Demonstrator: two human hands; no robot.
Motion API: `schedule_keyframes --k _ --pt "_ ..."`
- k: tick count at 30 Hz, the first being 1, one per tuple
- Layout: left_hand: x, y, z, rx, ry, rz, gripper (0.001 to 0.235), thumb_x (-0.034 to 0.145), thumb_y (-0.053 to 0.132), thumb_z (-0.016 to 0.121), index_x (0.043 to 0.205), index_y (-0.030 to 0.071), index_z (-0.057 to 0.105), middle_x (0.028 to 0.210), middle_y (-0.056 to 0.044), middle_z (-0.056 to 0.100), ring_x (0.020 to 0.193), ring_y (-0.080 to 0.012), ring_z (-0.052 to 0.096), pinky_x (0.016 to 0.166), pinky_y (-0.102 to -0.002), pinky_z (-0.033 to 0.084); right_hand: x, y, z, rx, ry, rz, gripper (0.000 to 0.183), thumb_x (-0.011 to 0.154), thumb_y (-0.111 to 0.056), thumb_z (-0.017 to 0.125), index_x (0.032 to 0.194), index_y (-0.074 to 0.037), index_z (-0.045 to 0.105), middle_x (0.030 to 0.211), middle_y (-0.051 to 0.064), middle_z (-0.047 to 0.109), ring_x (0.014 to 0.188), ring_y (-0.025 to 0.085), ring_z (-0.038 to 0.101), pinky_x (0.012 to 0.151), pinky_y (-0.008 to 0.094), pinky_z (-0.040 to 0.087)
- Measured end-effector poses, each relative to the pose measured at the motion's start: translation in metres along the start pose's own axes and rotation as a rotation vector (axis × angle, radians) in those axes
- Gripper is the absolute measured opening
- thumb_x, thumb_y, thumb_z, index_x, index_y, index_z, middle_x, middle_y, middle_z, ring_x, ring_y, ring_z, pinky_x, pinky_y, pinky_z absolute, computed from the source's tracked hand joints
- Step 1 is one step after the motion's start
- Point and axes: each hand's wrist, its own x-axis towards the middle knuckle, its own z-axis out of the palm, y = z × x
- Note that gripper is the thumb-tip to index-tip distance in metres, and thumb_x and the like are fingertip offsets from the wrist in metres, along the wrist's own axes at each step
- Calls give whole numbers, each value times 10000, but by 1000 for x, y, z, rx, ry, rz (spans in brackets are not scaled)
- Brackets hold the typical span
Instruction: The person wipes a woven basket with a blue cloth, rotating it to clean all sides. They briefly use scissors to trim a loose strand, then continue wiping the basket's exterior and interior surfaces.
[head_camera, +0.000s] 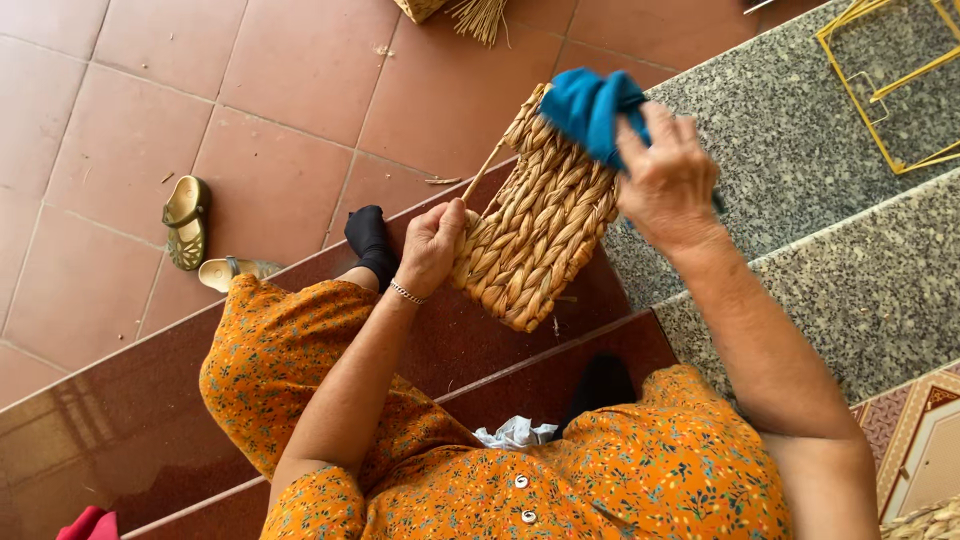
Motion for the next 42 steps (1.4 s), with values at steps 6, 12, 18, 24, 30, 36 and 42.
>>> schedule_keyframes --k 6,12,18,24,30,36,42 --pt "1 -14 -9 -133 -2 -35 416 1089 367 517 951 25 709 765 86 607 690 -15 498 615 -203 429 -12 -33 -15 65 -73 -54 625 786 -461 875 1323 -194 702 1328 200 536 1073 341 537 719 393 610" --pt "8 -21 -4 -153 18 -68 389 1095 340 534 979 13 711 815 39 626 722 -40 523 635 -217 452 0 -43 -25 82 -37 -22 395 908 -262 780 1295 -197 729 1269 128 602 1090 320 560 718 343 589" --pt "17 -34 -13 -321 13 -43 363 1093 313 542 1033 3 721 870 22 686 757 -44 583 671 -212 497 -46 -129 -50 461 -36 -478 257 865 -144 628 1107 -95 701 1131 176 645 915 288 609 648 348 551" --pt "9 -29 -8 -251 -23 -8 354 1101 307 525 1070 10 716 896 35 680 798 -36 578 716 -208 503 -19 -89 -32 331 33 -388 198 929 -112 653 1119 -141 701 1102 126 651 898 269 637 698 378 572" --pt "-5 -21 11 -194 -27 -22 434 1147 364 491 1010 15 710 871 31 622 794 -45 520 702 -221 464 31 -16 1 -119 172 -93 147 993 -183 659 1134 -142 666 990 100 608 880 255 632 577 325 554" --pt "4 -5 -4 -259 27 -86 698 1092 555 344 961 -10 732 873 -40 727 793 -89 646 749 -242 536 -1 -87 -24 100 -150 -211 110 999 -38 622 1097 -49 672 885 156 586 725 246 592 475 332 512" --pt "10 -8 -14 -442 25 -280 755 1036 613 301 940 7 741 844 -58 740 764 -113 663 734 -268 544 -39 -136 -44 375 -10 -484 258 869 -147 607 1114 -95 671 954 131 610 841 278 630 612 356 547"
